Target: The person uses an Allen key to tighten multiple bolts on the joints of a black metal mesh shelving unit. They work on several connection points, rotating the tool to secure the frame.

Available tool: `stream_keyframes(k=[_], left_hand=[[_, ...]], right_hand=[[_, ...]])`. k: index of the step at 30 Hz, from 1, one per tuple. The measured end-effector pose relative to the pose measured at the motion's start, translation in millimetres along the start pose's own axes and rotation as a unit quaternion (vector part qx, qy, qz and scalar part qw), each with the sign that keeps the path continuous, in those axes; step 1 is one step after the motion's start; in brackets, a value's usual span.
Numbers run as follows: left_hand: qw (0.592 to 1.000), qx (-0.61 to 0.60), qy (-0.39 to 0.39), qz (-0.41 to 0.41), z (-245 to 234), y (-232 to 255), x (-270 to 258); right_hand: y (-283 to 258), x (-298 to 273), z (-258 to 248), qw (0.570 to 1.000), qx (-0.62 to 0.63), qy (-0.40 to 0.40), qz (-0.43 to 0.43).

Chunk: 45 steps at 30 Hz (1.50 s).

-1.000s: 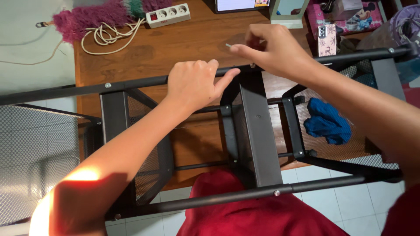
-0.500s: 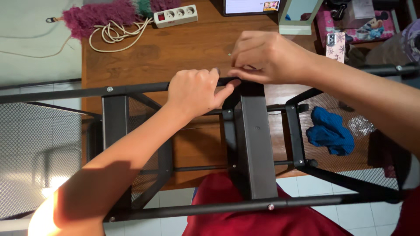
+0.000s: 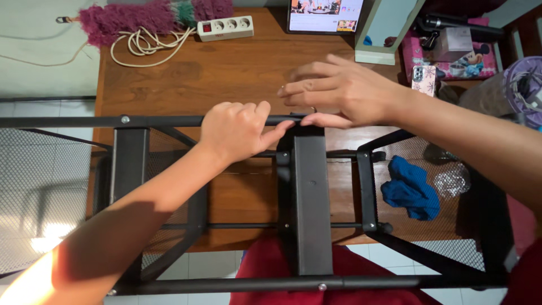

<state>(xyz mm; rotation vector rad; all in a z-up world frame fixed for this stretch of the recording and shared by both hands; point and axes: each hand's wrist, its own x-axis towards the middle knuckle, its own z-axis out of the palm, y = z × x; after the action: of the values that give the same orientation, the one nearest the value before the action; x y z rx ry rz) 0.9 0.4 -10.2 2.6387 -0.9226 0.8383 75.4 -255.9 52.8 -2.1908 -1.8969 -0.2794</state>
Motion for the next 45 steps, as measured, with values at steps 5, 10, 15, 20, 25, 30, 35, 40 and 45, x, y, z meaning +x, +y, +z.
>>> stream_keyframes(k=[5,10,15,20,25,30,35,40,45], left_hand=[[1.000,0.010,-0.003,0.008,1,0,0],[1.000,0.016,-0.018,0.005,0,0,0],[1.000,0.011,-0.025,0.001,-2,0,0],[0.999,0.011,-0.033,-0.001,-4,1,3],[0.999,0.005,-0.035,0.000,-5,1,3],[0.999,0.011,-0.035,-0.001,-5,1,3],[0.999,0.017,-0.040,-0.003,-4,2,3],[0.998,0.019,-0.054,-0.004,-4,1,3],[0.999,0.016,-0.051,-0.003,-5,1,3]], right_hand=[[16,7,4,0.995,-0.051,0.035,-0.084],[17,10,5,0.988,-0.070,0.072,-0.116],[18,7,5,0.983,-0.107,0.097,-0.116],[18,4,6,0.987,-0.104,0.092,-0.076],[13,2,5,0.997,-0.047,0.050,-0.029],[-3,-21,-6,0.995,0.030,0.035,0.084],[-4,-29,-2,0.995,0.045,0.048,0.081],[-3,-30,-1,0.993,0.052,0.070,0.077],[-13,-32,-5,0.991,0.042,0.082,0.098]])
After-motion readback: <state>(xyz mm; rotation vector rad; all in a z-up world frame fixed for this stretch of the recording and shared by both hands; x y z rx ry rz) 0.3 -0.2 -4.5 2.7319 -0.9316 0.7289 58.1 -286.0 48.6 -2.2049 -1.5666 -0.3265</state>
